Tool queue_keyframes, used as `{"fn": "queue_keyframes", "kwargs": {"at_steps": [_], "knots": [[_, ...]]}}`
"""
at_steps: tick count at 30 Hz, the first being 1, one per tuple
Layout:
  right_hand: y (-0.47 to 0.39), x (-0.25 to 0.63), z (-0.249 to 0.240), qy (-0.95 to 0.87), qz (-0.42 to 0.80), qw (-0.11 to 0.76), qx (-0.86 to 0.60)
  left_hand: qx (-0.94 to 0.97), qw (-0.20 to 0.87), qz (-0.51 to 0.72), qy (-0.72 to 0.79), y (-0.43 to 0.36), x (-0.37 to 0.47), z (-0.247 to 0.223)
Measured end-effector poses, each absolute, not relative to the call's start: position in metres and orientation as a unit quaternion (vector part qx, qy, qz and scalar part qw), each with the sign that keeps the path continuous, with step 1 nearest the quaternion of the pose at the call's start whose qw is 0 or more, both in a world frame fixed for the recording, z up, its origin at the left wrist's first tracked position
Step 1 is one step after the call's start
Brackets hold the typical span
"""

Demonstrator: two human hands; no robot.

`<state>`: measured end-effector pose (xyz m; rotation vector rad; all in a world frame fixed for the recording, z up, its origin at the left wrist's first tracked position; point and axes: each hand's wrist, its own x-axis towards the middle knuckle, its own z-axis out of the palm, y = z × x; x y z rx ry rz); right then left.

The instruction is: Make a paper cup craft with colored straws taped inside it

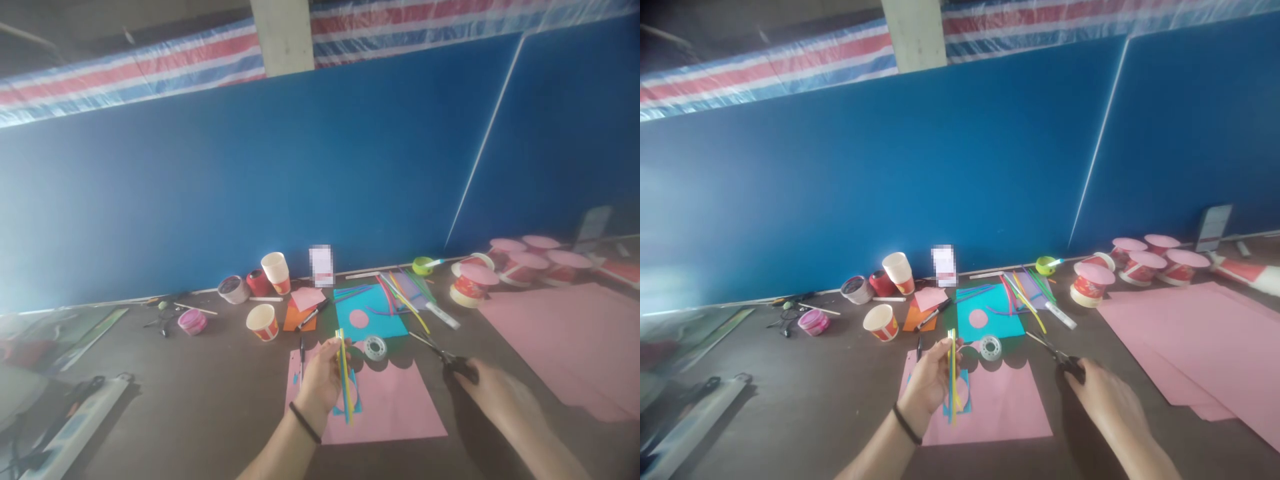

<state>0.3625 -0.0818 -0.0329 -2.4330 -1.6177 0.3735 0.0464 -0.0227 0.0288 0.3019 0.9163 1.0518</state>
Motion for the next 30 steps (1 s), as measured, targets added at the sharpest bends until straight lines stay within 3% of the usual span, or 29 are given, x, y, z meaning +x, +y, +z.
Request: {"fn": "queue_keyframes", "kwargs": {"at_steps": [4,9,11,17,23,27,30], "knots": [[-0.069,0.372,-0.023,-0.583,0.120,0.056,-0.801,0.172,0.774,0.459,0.401,-0.034,0.044,0.035],[-0.047,0.328,0.005,-0.587,0.066,0.165,-0.790,0.234,0.782,0.434,0.381,-0.042,0.046,0.046],[-0.039,0.293,0.007,-0.673,0.099,0.217,-0.700,0.255,0.775,0.428,0.388,-0.046,0.048,0.048],[-0.017,0.223,-0.012,-0.746,0.089,0.244,-0.613,0.282,0.754,0.434,0.405,-0.054,0.051,0.054],[0.003,0.252,-0.003,-0.691,0.091,0.287,-0.658,0.292,0.757,0.431,0.396,-0.055,0.044,0.051],[-0.012,0.252,0.022,-0.673,0.142,0.330,-0.646,0.307,0.763,0.426,0.377,-0.056,0.045,0.047],[-0.036,0.228,0.042,-0.683,0.262,0.354,-0.582,0.311,0.763,0.427,0.372,-0.057,0.049,0.048]]}}
